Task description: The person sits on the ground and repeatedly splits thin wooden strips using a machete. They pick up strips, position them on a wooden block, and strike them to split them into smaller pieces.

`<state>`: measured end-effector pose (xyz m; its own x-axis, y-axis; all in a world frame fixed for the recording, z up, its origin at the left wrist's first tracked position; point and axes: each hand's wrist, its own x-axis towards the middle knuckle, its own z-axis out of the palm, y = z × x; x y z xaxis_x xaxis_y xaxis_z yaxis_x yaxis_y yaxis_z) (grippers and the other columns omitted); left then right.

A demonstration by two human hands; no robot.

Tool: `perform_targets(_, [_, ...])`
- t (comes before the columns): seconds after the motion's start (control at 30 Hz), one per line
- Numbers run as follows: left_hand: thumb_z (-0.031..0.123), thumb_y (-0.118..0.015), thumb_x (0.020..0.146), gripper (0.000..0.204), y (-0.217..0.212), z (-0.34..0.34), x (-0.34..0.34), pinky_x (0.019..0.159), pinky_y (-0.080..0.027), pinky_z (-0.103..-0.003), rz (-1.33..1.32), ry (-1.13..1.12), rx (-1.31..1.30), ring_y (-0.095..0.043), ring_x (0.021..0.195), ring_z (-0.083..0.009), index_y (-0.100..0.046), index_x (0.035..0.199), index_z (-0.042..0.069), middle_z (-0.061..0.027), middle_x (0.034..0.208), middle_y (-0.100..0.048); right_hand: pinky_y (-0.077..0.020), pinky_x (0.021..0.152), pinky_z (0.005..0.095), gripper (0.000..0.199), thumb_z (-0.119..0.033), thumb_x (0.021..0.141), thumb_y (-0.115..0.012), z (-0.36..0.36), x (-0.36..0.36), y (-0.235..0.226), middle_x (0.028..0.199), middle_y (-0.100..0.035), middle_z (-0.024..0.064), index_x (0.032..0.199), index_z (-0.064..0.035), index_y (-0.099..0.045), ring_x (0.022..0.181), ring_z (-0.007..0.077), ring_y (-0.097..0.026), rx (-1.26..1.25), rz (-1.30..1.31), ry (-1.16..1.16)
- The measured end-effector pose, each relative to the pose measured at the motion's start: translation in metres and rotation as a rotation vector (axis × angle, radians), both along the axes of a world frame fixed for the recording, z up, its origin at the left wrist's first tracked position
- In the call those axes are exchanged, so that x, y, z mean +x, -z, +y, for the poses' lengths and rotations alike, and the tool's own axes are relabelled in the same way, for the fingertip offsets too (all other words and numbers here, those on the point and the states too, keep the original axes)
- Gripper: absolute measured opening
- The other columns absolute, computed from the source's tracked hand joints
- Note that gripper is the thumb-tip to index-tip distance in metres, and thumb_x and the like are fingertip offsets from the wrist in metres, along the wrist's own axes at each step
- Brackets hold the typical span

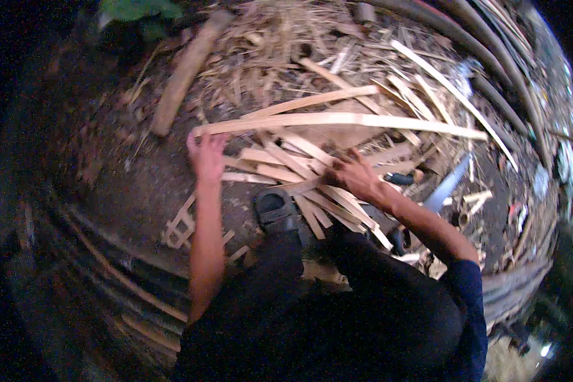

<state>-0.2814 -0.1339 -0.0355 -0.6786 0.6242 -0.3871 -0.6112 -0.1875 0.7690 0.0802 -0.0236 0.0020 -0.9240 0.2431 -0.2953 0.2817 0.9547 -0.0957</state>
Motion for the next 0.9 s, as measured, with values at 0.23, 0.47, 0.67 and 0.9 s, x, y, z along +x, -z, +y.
perform_targets(0.23, [0.013, -0.058, 0.09, 0.051, 0.015, -0.014, 0.007, 0.087, -0.052, -0.05, 0.027, -0.144, 0.025, -0.057, 0.102, -0.0383, -0.029, 0.132, 0.009, -0.0182, 0.116, -0.05, -0.0498, 0.077, 0.0443, 0.019, -0.024, 0.085, -0.053, 0.025, -0.006, -0.052, 0.098, -0.063, 0.013, 0.098, -0.0138, -0.063, 0.088, 0.0313, -0.064, -0.192, 0.034, 0.153])
perform_targets(0.47, [0.009, -0.063, 0.086, 0.039, 0.02, -0.009, 0.008, 0.086, -0.052, -0.049, 0.074, -0.204, -0.08, -0.057, 0.101, -0.0375, -0.038, 0.116, 0.008, -0.0176, 0.11, -0.052, -0.0506, 0.066, 0.0441, 0.014, -0.018, 0.084, -0.052, 0.051, -0.008, -0.06, 0.073, -0.065, 0.0123, 0.083, -0.0122, -0.065, 0.069, 0.0296, -0.065, 0.145, -0.206, 0.017])
perform_targets(0.67, [0.011, -0.057, 0.09, 0.034, 0.024, -0.012, 0.016, 0.082, -0.055, -0.046, 0.134, -0.222, -0.08, -0.06, 0.096, -0.0359, -0.036, 0.116, 0.004, -0.022, 0.109, -0.052, -0.0495, 0.063, 0.0343, 0.027, -0.034, 0.09, -0.054, 0.127, -0.004, -0.164, 0.078, -0.068, 0.0104, 0.099, -0.0139, -0.069, 0.071, 0.0215, -0.067, -0.216, -0.024, 0.604])
perform_targets(0.9, [0.015, -0.055, 0.093, 0.029, 0.009, -0.003, 0.031, 0.082, -0.056, -0.043, 0.191, -0.215, 0.028, -0.062, 0.095, -0.0341, -0.042, 0.112, -0.002, -0.0202, 0.106, -0.055, -0.0521, 0.068, 0.0418, 0.04, -0.035, 0.087, -0.06, 0.064, -0.052, -0.079, 0.091, -0.062, 0.0132, 0.126, -0.0265, -0.055, 0.079, 0.0333, -0.064, -0.292, 0.43, 0.413])
